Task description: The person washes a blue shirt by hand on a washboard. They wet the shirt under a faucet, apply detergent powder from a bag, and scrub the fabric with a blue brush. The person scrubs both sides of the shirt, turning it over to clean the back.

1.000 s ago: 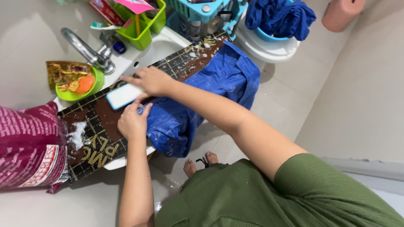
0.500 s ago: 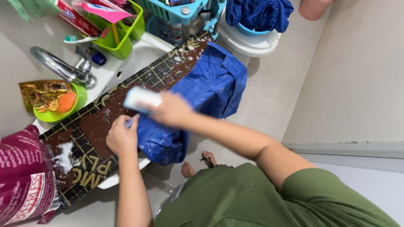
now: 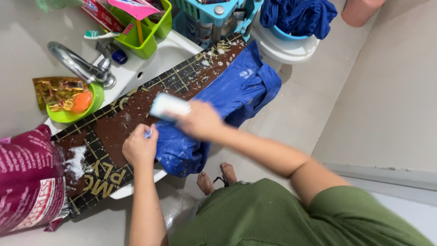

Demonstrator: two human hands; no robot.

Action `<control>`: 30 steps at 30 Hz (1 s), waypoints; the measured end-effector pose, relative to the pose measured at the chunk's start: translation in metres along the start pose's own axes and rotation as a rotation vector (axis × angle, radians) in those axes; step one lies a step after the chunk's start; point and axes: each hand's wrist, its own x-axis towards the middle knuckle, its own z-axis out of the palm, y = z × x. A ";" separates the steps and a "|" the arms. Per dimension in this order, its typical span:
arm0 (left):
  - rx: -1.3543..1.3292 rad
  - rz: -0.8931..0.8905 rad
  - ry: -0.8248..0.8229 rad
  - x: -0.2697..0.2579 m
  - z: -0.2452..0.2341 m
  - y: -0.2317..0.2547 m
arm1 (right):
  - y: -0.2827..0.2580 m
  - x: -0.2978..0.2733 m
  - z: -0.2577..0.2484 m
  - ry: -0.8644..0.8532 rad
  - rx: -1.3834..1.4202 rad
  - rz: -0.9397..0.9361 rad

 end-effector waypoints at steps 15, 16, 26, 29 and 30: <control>-0.032 0.140 -0.013 0.001 0.007 -0.032 | 0.038 -0.009 -0.003 -0.248 0.138 0.151; 0.004 0.121 -0.044 0.001 0.004 -0.033 | 0.067 -0.003 -0.010 -0.185 -0.033 0.134; 0.045 0.078 -0.061 0.006 -0.006 -0.026 | 0.098 -0.031 -0.047 -0.182 -0.277 0.055; 0.049 0.061 -0.077 0.003 -0.004 -0.028 | 0.071 -0.061 -0.029 -0.242 -0.152 0.004; 0.047 0.058 -0.080 0.006 -0.004 -0.029 | 0.101 -0.047 -0.037 -0.308 -0.192 0.179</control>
